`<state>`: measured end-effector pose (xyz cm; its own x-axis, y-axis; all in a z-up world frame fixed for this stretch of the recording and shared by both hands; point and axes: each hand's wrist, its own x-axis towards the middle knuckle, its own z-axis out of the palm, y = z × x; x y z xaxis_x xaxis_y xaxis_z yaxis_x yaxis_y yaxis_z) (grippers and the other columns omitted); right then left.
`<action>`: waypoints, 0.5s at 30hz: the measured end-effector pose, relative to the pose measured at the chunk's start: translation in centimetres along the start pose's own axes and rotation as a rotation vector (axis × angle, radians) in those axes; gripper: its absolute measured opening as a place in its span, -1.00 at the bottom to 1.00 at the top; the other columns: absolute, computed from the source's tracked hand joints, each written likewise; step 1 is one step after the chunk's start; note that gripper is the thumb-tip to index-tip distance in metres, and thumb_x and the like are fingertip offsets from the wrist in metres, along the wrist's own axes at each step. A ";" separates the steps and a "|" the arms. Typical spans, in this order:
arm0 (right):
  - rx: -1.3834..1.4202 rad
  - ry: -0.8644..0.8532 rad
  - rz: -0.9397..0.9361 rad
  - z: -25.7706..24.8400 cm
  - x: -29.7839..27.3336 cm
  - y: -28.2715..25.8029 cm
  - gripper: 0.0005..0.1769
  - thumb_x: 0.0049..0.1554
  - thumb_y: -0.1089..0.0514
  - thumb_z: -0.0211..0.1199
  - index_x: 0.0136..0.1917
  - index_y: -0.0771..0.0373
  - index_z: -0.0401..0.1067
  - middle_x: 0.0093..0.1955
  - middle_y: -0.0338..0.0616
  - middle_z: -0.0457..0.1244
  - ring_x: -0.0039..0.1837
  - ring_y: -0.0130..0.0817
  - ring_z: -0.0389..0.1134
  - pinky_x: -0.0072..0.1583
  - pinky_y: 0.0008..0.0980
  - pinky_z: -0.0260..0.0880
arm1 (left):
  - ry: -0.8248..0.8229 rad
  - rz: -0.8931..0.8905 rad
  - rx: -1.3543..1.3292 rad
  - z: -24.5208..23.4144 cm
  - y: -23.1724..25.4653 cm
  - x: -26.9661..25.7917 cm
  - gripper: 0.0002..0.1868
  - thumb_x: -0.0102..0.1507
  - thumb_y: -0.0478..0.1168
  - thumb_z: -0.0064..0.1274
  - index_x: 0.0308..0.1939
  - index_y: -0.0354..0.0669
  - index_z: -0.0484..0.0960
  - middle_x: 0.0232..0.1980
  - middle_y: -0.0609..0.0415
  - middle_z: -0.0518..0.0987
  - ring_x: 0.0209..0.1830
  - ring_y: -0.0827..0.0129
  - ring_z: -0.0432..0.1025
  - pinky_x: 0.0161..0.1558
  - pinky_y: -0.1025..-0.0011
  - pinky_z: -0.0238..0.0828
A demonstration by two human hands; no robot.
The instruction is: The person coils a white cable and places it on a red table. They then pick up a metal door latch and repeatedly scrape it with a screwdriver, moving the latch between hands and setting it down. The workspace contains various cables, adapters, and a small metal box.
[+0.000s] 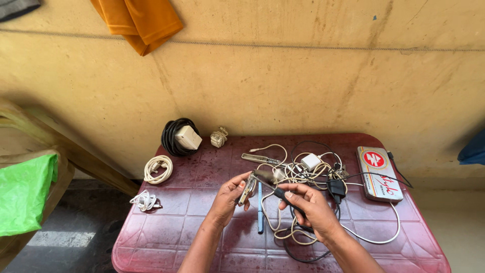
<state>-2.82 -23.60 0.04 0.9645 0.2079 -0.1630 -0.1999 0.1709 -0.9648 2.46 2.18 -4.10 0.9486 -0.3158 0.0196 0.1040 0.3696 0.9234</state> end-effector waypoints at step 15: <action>-0.019 0.222 -0.160 -1.9 0.5 -1.1 -0.66 0.17 0.12 0.23 0.20 0.24 0.48 -0.17 -0.08 0.46 -0.50 -0.62 0.14 -0.47 -0.61 -0.02 | -0.015 -0.211 -0.009 -0.1 -0.8 -0.2 -0.63 0.44 -0.12 -0.14 0.24 -0.19 0.57 -0.56 0.34 0.27 -0.70 0.69 0.06 -0.68 0.64 0.06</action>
<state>-1.83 -25.54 0.60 0.9982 -0.0369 -0.0475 -0.0407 0.1658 -0.9853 2.23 2.00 -4.85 0.9009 -0.4002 -0.1681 0.3027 0.3016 0.9041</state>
